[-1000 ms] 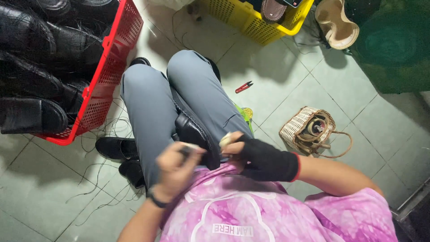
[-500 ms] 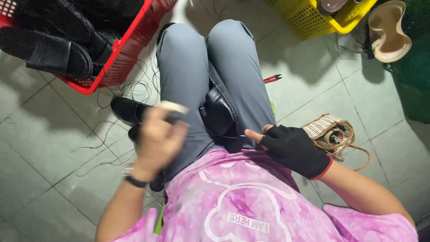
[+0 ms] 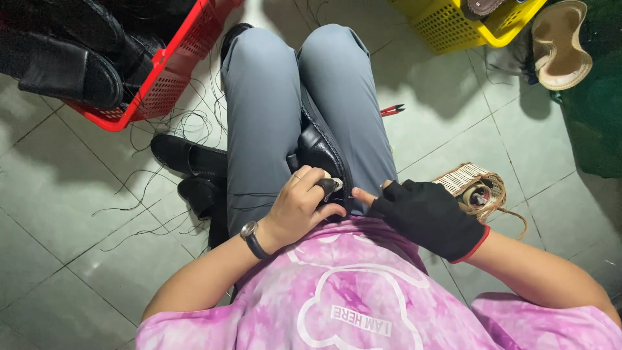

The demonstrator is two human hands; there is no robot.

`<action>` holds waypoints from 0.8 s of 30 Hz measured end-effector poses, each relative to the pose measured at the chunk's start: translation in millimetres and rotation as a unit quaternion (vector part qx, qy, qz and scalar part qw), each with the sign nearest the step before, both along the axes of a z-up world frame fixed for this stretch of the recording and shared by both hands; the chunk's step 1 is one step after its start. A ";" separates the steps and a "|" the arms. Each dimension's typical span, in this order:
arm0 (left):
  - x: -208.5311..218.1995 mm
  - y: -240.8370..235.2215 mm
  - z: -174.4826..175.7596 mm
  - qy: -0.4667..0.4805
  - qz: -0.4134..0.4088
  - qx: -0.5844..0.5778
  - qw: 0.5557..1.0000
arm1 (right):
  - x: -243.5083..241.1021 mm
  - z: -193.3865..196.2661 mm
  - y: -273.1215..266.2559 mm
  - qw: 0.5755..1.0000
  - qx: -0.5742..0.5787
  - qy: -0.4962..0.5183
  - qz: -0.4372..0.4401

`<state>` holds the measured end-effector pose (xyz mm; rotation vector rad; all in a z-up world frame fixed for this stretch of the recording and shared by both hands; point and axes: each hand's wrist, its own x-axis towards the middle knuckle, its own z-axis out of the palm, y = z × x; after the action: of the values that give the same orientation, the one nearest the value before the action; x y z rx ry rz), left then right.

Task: The person sits on the floor and sews a black shoe using a needle and thread. They pull the thread through the shoe repeatedly while holding it between their legs. A red basket of shoes and a yellow basket with a phone are visible nearby.

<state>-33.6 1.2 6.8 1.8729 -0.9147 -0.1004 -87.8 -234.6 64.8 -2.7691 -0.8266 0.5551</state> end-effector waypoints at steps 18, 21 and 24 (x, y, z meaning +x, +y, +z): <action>-1.4 -8.1 -13.6 -0.032 0.003 0.000 0.999 | 5.9 -25.5 10.6 0.994 0.034 -0.079 0.072; -6.7 -5.1 -5.6 -0.074 0.037 0.024 0.996 | 1.1 -39.2 2.4 0.996 0.081 -0.031 0.026; -13.7 0.1 10.2 -0.101 0.072 0.053 0.991 | -7.4 -46.9 -5.1 0.996 0.089 -0.007 0.008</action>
<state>-47.3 1.3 17.0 2.0709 -0.9212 0.1341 -95.2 -239.7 17.9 -2.6089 -0.8575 0.4415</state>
